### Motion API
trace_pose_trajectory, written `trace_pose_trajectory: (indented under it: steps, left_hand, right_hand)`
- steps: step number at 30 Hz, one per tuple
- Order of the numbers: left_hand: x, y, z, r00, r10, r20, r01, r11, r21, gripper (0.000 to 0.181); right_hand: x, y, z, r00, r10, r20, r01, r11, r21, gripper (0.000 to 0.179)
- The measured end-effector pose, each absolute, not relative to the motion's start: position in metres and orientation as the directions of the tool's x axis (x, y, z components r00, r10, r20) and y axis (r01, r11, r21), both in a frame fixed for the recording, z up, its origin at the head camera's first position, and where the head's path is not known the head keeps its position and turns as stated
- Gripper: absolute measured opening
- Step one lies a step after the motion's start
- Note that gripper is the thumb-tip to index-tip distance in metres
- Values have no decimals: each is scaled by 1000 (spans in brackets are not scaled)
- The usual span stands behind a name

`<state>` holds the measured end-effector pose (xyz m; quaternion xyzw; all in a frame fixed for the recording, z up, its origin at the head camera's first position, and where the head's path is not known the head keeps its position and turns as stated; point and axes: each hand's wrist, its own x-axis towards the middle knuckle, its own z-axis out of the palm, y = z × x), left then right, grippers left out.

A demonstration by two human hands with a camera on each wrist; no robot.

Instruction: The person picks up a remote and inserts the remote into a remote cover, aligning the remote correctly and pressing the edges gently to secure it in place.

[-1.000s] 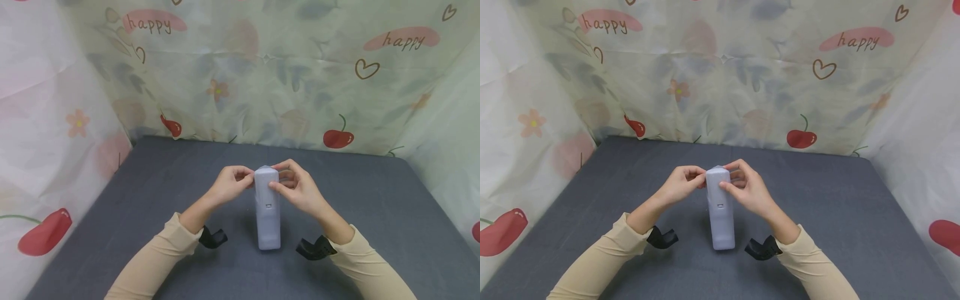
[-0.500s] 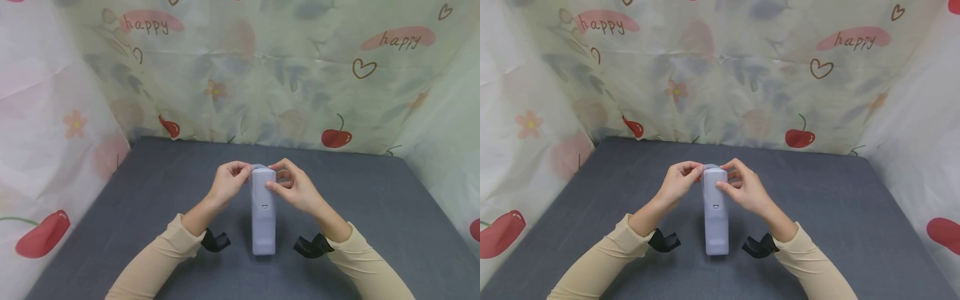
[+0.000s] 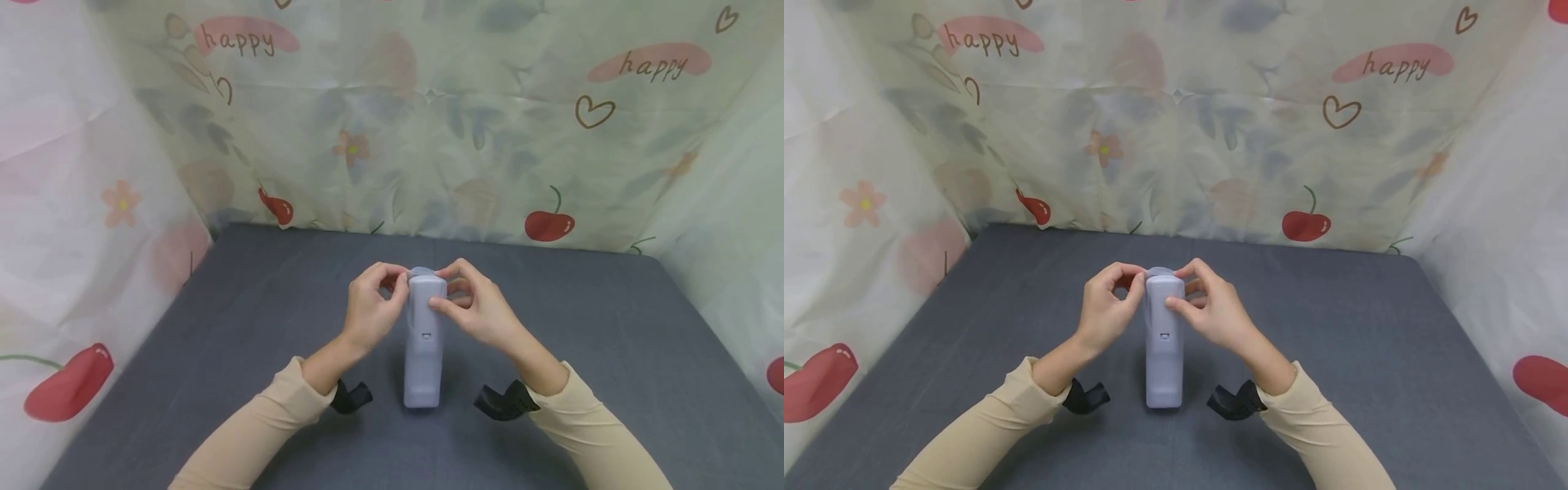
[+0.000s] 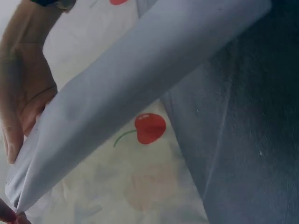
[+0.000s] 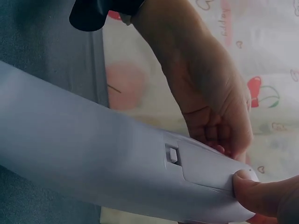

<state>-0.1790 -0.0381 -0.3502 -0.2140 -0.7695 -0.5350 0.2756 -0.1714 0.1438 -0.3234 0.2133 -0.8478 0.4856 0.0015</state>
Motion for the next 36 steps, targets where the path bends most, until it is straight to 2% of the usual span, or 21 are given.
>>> trace_pose_trajectory:
  steps: [4,11,15,25,36]
  left_hand:
    - [-180,-38,-354,-660,70,748,702,411,582,7]
    - [-181,-41,-355,-444,178,878,769,578,272,6]
    - [-181,-42,-355,-369,220,903,763,626,160,7]
    - [-181,-40,-357,-329,242,913,764,637,107,11]
    - [-179,-39,-359,-370,227,901,762,629,154,8]
  right_hand:
    - [-172,143,-325,-918,-347,190,-342,452,-824,32]
    - [-172,142,-327,-927,-328,184,-328,464,-823,34]
    - [-173,140,-329,-928,-318,192,-327,455,-828,34]
    - [-178,139,-331,-950,-273,150,-267,469,-842,36]
    - [-181,137,-330,-958,-237,163,-258,460,-850,37]
